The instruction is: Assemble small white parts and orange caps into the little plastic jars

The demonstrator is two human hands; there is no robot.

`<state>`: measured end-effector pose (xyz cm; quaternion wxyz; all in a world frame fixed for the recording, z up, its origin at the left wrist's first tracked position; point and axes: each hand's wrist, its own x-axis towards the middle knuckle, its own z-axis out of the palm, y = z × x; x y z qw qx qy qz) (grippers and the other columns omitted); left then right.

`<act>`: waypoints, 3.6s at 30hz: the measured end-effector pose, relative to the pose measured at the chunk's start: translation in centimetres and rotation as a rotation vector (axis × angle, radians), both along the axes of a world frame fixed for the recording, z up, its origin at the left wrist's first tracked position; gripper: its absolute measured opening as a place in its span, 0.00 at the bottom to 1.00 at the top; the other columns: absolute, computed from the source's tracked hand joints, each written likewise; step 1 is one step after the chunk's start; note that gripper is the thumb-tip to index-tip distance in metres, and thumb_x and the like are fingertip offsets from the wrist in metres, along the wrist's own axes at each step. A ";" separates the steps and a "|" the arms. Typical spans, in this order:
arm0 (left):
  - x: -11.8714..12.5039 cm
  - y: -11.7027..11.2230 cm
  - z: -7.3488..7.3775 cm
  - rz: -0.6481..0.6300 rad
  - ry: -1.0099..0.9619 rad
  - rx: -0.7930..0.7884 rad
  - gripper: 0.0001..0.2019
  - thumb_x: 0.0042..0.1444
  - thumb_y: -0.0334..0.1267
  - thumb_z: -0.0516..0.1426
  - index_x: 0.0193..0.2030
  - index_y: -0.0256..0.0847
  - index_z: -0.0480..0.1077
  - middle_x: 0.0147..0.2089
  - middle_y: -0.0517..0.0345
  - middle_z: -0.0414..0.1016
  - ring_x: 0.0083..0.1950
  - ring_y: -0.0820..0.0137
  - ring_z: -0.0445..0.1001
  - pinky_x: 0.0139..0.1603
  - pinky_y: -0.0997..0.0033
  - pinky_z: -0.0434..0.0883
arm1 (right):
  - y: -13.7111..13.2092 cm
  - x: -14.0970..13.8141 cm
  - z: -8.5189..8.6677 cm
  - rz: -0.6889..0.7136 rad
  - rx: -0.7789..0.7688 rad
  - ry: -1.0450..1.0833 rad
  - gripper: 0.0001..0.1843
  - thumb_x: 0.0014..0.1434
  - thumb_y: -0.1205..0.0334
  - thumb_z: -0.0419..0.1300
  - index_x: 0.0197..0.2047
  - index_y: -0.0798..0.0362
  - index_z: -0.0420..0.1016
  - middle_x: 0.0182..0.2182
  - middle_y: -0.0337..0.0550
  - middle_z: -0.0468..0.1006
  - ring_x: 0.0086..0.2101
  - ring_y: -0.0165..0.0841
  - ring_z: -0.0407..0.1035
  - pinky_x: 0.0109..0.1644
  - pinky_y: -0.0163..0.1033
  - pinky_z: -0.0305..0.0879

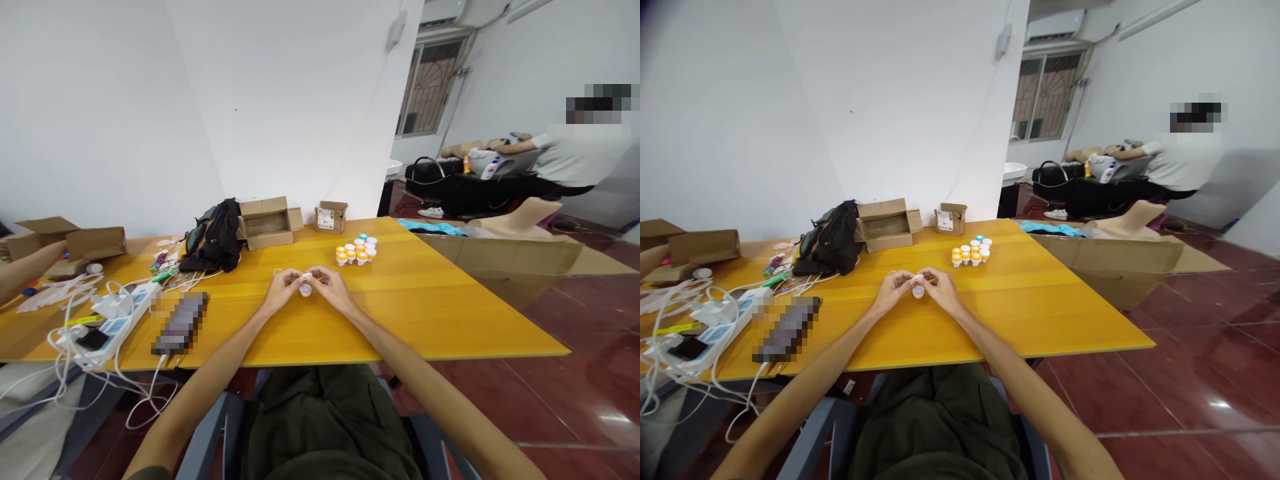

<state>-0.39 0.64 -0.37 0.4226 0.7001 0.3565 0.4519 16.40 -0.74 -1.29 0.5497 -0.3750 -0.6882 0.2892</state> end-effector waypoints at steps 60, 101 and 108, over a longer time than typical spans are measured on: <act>-0.1 0.1 -0.9 -0.037 0.244 0.084 0.09 0.45 0.38 0.65 0.32 0.39 0.71 0.28 0.63 0.68 0.32 0.70 0.68 0.38 0.70 0.67 | 0.1 1.1 -0.6 0.017 0.317 -0.473 0.12 0.65 0.67 0.55 0.41 0.48 0.81 0.34 0.45 0.79 0.37 0.36 0.73 0.42 0.40 0.68; 0.1 0.2 -0.9 -0.040 0.288 0.135 0.07 0.47 0.34 0.63 0.31 0.39 0.69 0.28 0.64 0.66 0.31 0.72 0.67 0.37 0.72 0.67 | -0.7 0.8 -0.3 -0.067 0.296 -0.554 0.12 0.67 0.65 0.53 0.43 0.48 0.78 0.36 0.44 0.78 0.39 0.35 0.72 0.43 0.38 0.67; 0.2 0.1 -0.9 -0.045 0.270 0.115 0.07 0.46 0.34 0.63 0.31 0.39 0.68 0.29 0.64 0.66 0.31 0.72 0.66 0.36 0.72 0.67 | 0.0 0.8 -0.5 -0.089 0.341 -0.598 0.09 0.67 0.62 0.55 0.41 0.49 0.78 0.35 0.44 0.78 0.38 0.35 0.71 0.42 0.38 0.66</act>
